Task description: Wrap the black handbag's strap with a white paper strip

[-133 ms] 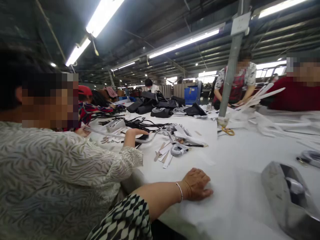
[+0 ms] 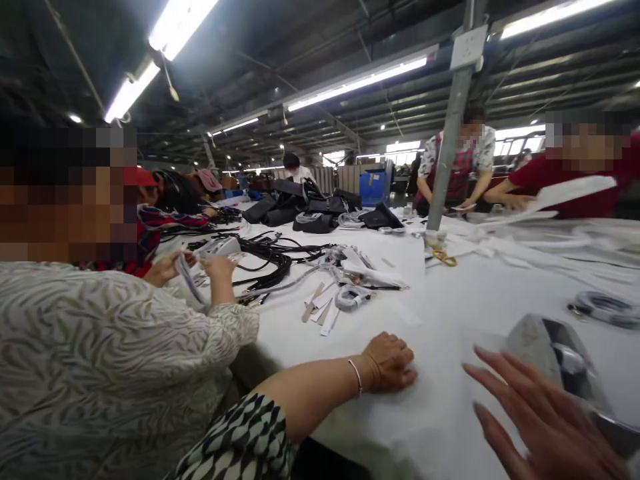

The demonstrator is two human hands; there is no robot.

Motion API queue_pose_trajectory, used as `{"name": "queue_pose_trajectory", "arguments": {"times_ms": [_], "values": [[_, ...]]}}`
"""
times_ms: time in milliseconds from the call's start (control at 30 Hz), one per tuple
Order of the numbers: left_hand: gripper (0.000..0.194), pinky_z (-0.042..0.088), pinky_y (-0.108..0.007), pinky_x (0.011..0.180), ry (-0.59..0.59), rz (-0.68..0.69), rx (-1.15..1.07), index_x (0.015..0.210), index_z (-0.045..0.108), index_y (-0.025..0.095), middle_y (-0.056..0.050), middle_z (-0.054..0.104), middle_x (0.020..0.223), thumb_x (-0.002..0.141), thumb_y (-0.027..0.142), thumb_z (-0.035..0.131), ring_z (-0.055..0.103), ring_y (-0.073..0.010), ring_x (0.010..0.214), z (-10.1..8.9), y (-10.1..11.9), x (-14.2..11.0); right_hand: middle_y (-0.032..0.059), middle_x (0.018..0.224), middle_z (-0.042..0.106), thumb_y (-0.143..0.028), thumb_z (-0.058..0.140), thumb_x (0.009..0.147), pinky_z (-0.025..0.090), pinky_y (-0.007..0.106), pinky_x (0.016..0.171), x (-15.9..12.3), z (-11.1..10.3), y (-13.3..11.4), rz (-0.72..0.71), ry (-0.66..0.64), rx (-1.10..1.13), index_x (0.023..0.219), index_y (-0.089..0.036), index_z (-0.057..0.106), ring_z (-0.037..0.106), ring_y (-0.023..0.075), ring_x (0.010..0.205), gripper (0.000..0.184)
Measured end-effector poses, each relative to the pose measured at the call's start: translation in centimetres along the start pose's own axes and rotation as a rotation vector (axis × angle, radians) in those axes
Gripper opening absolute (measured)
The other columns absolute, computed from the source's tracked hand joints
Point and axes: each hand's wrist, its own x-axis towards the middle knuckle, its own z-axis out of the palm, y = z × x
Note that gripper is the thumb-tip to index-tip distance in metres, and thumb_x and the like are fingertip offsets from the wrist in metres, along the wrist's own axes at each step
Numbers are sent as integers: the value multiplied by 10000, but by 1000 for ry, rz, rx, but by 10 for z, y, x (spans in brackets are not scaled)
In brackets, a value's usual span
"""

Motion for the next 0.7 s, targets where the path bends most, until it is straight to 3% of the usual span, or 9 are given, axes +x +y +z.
{"name": "queue_pose_trajectory", "arguments": {"times_ms": [67,167,233,300,400,500,600,700], "values": [[210,433,-383,626,104,8,-8,671,568,172,-69,613,692,800,338,576,570,-210,658,-12,-12,13,84,1382,481,-363,374,909,280,459,1115,73,32,4,11,40,28,1241,-185,553,391,277,1308,418],[186,398,-381,649,437,93,45,672,559,180,-49,596,675,810,299,524,542,-189,663,-51,-54,38,137,1427,412,-316,394,901,297,462,1080,181,108,35,247,44,44,1298,-110,490,359,308,1312,458],[215,393,-378,690,565,93,134,689,562,173,-51,605,709,846,300,487,538,-185,698,-81,-101,56,165,1415,414,-357,392,905,344,483,1015,230,166,71,427,-40,33,1312,-93,473,381,349,1283,492],[252,393,-381,743,568,-20,244,722,576,162,-67,613,753,885,297,439,548,-197,759,-107,-162,74,190,1359,465,-396,356,915,388,492,942,254,220,111,532,-173,-4,1305,-87,488,442,371,1219,515],[299,379,-393,865,318,-353,405,850,607,150,-98,631,909,939,305,368,559,-227,921,-130,-262,92,199,1255,554,-414,346,912,414,489,900,250,285,159,559,-322,-40,1242,-77,556,510,370,1142,516],[276,391,-414,898,22,-610,442,943,616,123,-139,633,1005,925,273,386,566,-273,1004,-133,-348,96,160,1248,583,-365,369,892,381,478,979,220,327,180,512,-409,-56,1215,-91,578,500,338,1173,472],[232,448,-425,833,-229,-714,367,934,645,111,-169,657,962,848,268,497,613,-311,941,-123,-405,91,150,1356,511,-368,297,901,306,504,1058,191,347,185,376,-342,-179,1295,-93,505,429,327,1254,524],[242,493,-406,790,-483,-770,255,948,670,137,-166,676,963,782,288,578,642,-319,914,-110,-434,89,166,1366,498,-405,241,907,315,525,1052,180,353,188,272,-283,-244,1307,-95,478,424,339,1261,559]]}}
